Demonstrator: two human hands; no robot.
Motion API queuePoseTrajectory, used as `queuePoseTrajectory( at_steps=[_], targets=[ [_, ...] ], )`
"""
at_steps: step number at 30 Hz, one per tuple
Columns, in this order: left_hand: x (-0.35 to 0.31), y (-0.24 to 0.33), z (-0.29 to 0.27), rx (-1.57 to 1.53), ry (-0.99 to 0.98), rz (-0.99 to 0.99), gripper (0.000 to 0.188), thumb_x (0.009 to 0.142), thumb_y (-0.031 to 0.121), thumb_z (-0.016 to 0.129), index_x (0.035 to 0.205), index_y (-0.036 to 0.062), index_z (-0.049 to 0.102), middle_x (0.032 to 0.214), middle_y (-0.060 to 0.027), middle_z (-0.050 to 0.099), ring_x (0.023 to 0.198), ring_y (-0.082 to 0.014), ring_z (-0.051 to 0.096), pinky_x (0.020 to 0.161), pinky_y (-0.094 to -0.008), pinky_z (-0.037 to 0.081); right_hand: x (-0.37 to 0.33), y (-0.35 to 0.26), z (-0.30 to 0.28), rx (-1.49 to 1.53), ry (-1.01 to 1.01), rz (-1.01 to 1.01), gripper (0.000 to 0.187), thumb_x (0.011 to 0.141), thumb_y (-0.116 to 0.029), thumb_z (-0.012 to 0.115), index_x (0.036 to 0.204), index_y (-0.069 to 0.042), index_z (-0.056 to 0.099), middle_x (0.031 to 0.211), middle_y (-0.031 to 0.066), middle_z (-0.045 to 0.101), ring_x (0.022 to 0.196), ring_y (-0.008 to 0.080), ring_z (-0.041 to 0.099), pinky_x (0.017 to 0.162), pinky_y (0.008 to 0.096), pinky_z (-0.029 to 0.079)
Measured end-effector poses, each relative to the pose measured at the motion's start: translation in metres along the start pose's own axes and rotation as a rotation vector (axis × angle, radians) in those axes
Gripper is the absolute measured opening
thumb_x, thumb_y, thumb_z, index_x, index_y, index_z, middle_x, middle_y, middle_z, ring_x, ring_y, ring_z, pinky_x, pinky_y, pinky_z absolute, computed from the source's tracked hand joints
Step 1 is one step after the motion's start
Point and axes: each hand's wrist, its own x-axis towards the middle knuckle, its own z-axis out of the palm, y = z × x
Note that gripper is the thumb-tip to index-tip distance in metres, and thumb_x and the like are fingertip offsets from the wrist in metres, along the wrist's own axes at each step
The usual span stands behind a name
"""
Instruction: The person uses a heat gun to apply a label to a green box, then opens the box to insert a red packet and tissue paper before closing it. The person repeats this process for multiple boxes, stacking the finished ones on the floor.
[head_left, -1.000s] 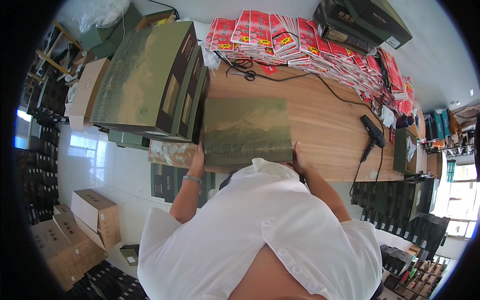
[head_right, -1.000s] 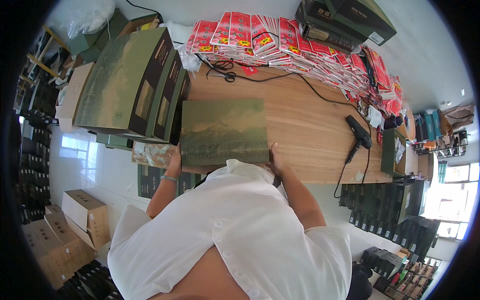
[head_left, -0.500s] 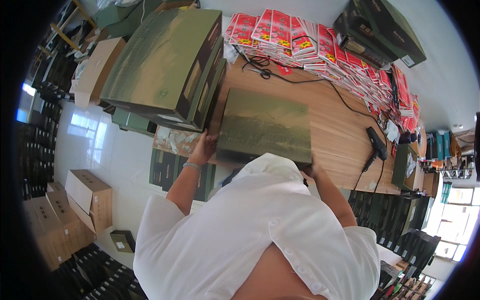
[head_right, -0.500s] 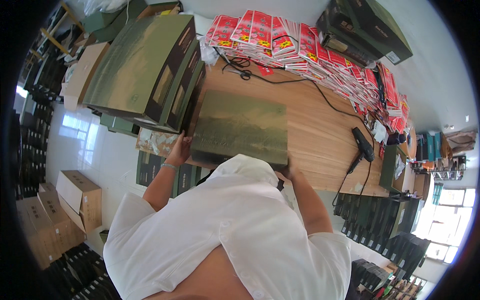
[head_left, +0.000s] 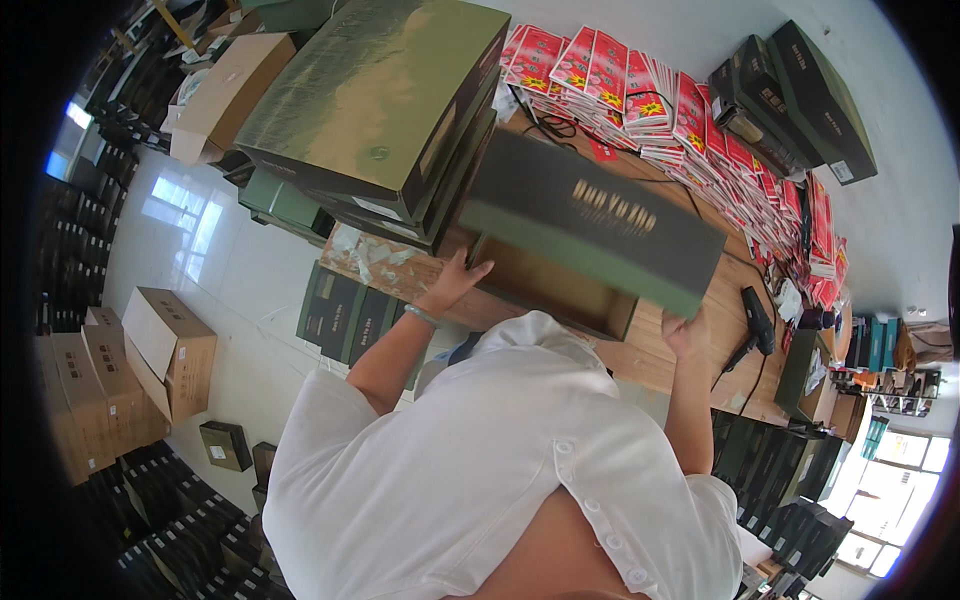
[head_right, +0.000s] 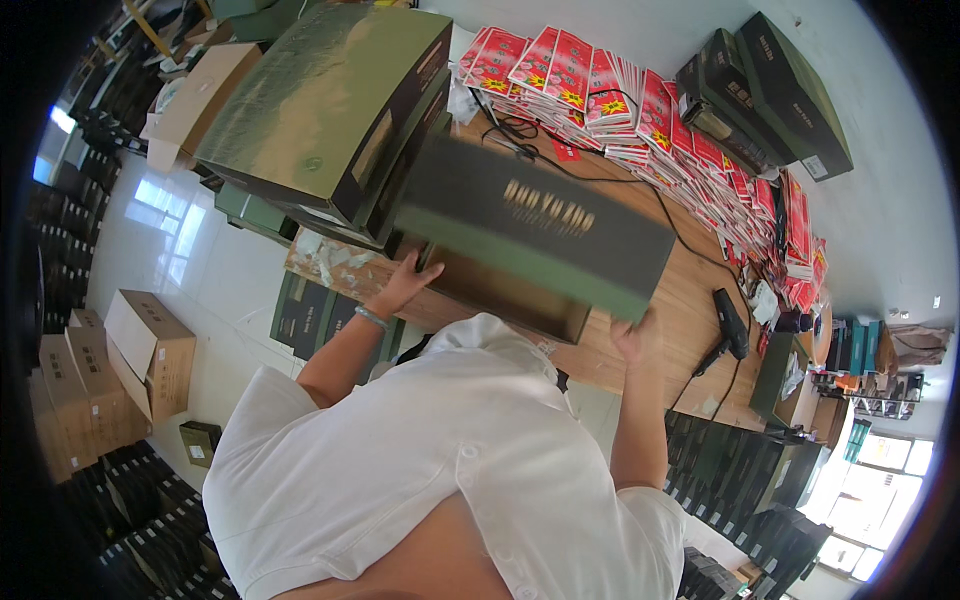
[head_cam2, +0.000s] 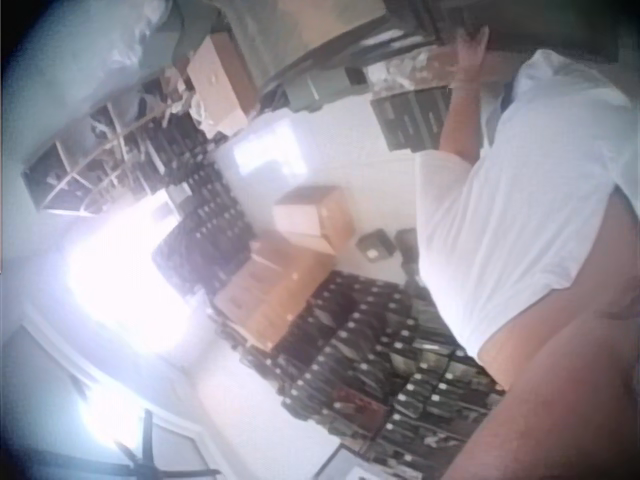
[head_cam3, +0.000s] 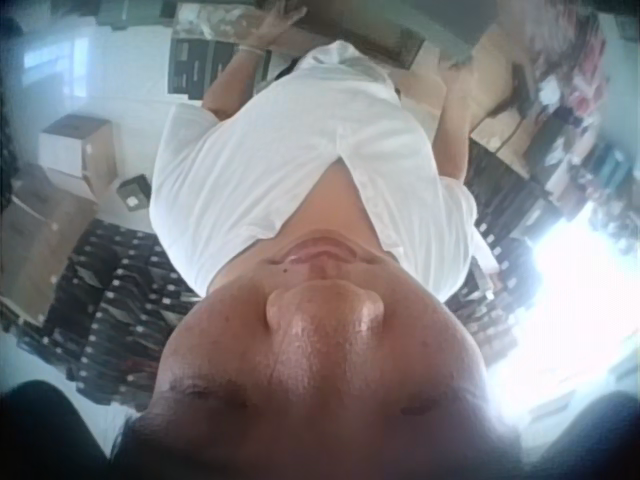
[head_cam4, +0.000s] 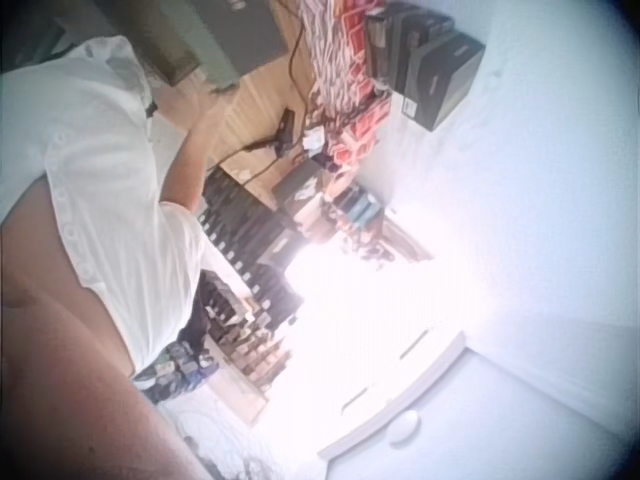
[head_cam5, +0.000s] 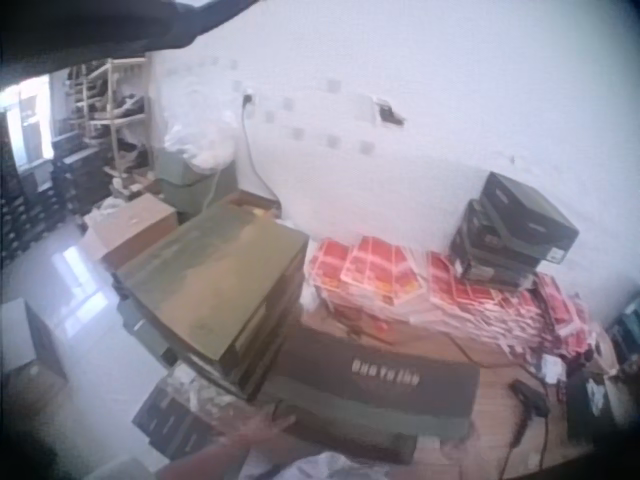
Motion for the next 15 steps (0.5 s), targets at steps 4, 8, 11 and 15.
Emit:
queuePoseTrajectory(
  at_steps=[4,8,11,15],
  targets=[
    [0.000,0.000,0.000,0.162,-0.012,0.183,0.052,0.084,0.011,0.056,0.135,0.0006,0.049,0.126,-0.0258,0.059,0.120,-0.0408,0.054,0.099,-0.0409,0.043,0.091,0.005,0.049,-0.518,0.407,-0.980,0.052,0.104,-0.040,0.041,0.141,-0.003,0.043,0.146,0.0157,0.047,0.129,0.0314,0.049,0.112,0.0488,0.040],
    [-0.008,-0.017,-0.009,0.321,0.053,0.222,0.050,0.087,0.010,0.053,0.137,0.0051,0.048,0.121,-0.0302,0.060,0.118,-0.0467,0.054,0.095,-0.0482,0.046,0.163,-0.018,0.021,-1.490,0.518,-1.081,0.064,0.104,-0.041,0.045,0.153,-0.004,0.027,0.150,0.0186,0.040,0.135,0.0270,0.043,0.116,0.0431,0.029],
    [-0.018,-0.030,-0.020,0.303,0.118,0.203,0.048,0.092,0.013,0.050,0.139,0.0066,0.046,0.125,-0.0308,0.058,0.120,-0.0476,0.052,0.097,-0.0489,0.045,0.210,-0.033,-0.025,-2.521,1.022,-0.263,0.054,0.101,-0.033,0.046,0.148,-0.008,0.038,0.155,0.0187,0.030,0.139,0.0314,0.037,0.111,0.0436,0.035],
    [-0.012,-0.046,-0.022,0.334,0.161,0.256,0.048,0.092,0.010,0.050,0.140,0.0049,0.047,0.120,-0.0280,0.062,0.116,-0.0450,0.056,0.096,-0.0455,0.046,0.225,-0.011,-0.072,-2.918,1.091,0.214,0.053,0.103,-0.043,0.037,0.152,-0.023,0.033,0.163,0.0079,0.017,0.146,0.0374,0.023,0.111,0.0642,0.027]
  ],
)
